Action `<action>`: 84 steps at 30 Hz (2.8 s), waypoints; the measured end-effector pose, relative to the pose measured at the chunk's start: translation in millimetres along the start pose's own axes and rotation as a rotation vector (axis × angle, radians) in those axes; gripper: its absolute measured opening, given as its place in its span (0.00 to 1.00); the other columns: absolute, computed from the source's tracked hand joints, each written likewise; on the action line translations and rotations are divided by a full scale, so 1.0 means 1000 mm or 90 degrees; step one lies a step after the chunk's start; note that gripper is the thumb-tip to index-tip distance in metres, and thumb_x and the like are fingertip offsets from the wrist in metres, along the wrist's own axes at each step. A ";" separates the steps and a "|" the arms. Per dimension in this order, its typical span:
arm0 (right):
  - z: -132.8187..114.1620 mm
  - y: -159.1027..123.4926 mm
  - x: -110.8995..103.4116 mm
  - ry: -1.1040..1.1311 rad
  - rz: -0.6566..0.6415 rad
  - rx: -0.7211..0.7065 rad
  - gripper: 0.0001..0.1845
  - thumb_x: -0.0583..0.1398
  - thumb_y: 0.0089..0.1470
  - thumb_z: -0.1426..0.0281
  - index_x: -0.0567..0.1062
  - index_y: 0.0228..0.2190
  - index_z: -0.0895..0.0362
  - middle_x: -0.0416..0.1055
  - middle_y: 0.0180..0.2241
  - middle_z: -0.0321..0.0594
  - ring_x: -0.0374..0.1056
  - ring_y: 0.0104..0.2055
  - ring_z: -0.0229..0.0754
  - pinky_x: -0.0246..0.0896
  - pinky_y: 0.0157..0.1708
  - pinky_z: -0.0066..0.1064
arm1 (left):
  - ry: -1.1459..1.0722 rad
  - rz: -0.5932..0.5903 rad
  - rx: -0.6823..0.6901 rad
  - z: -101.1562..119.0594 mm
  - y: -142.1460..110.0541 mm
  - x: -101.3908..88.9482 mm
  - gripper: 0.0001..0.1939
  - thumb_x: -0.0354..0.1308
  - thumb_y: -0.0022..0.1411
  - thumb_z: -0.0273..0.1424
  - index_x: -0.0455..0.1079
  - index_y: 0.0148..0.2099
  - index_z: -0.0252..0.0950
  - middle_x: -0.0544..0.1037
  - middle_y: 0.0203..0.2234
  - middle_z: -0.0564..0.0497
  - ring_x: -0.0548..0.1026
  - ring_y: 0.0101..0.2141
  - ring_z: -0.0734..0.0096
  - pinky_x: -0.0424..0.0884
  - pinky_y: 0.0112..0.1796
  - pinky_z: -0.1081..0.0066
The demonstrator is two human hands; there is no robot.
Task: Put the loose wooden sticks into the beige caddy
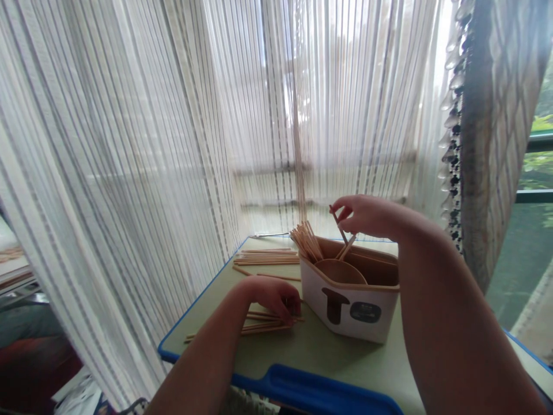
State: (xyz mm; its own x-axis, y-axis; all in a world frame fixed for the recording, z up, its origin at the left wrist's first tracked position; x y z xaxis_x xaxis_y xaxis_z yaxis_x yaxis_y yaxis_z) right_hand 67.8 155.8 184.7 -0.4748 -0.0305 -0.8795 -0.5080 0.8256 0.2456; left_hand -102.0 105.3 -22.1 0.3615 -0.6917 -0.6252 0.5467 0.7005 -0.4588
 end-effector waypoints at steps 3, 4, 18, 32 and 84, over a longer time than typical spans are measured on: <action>0.005 0.002 0.003 -0.040 -0.040 0.021 0.19 0.57 0.46 0.75 0.74 0.42 0.56 0.76 0.33 0.40 0.70 0.28 0.38 0.62 0.27 0.27 | 0.003 0.004 -0.003 -0.001 0.002 -0.002 0.25 0.69 0.41 0.44 0.70 0.39 0.35 0.72 0.26 0.56 0.68 0.27 0.75 0.64 0.28 0.74; 0.006 0.004 0.002 -0.060 -0.027 0.014 0.18 0.58 0.46 0.74 0.75 0.42 0.56 0.76 0.35 0.40 0.70 0.29 0.38 0.62 0.28 0.27 | 0.004 0.006 -0.004 -0.001 0.003 -0.003 0.25 0.69 0.41 0.43 0.70 0.39 0.35 0.72 0.26 0.56 0.68 0.27 0.75 0.64 0.28 0.74; 0.008 0.028 -0.012 -0.135 0.148 -0.069 0.15 0.54 0.51 0.63 0.77 0.33 0.58 0.74 0.30 0.43 0.67 0.29 0.40 0.56 0.27 0.30 | 0.018 0.004 -0.005 -0.018 0.016 -0.021 0.20 0.67 0.45 0.37 0.72 0.41 0.35 0.73 0.27 0.54 0.70 0.29 0.74 0.67 0.30 0.74; 0.024 0.037 -0.011 -0.120 0.122 0.037 0.12 0.59 0.45 0.64 0.77 0.30 0.56 0.75 0.30 0.41 0.67 0.28 0.40 0.57 0.24 0.30 | 0.151 0.054 -0.024 -0.031 0.028 -0.036 0.14 0.62 0.48 0.33 0.76 0.39 0.37 0.77 0.29 0.54 0.72 0.30 0.73 0.65 0.29 0.76; 0.004 0.014 0.019 0.198 -0.038 -0.048 0.49 0.63 0.47 0.56 0.45 0.62 0.55 0.72 0.46 0.49 0.70 0.38 0.43 0.63 0.33 0.29 | 0.238 0.088 -0.070 0.014 0.005 0.003 0.14 0.63 0.45 0.35 0.76 0.37 0.36 0.76 0.26 0.54 0.70 0.25 0.74 0.61 0.24 0.77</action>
State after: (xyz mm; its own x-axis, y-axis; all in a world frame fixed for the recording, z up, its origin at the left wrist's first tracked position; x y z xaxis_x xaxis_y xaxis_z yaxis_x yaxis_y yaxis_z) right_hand 55.1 168.9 169.7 -0.6340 -0.2572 -0.7293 -0.5871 0.7739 0.2374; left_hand -88.2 104.1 -17.5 0.1160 -0.4918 -0.8630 0.4214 0.8111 -0.4056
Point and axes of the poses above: each hand's wrist, its own y-axis towards the middle knuckle, its own x-axis out of the palm, z = x × y, the point moved 7 cm from there along y, towards the middle knuckle
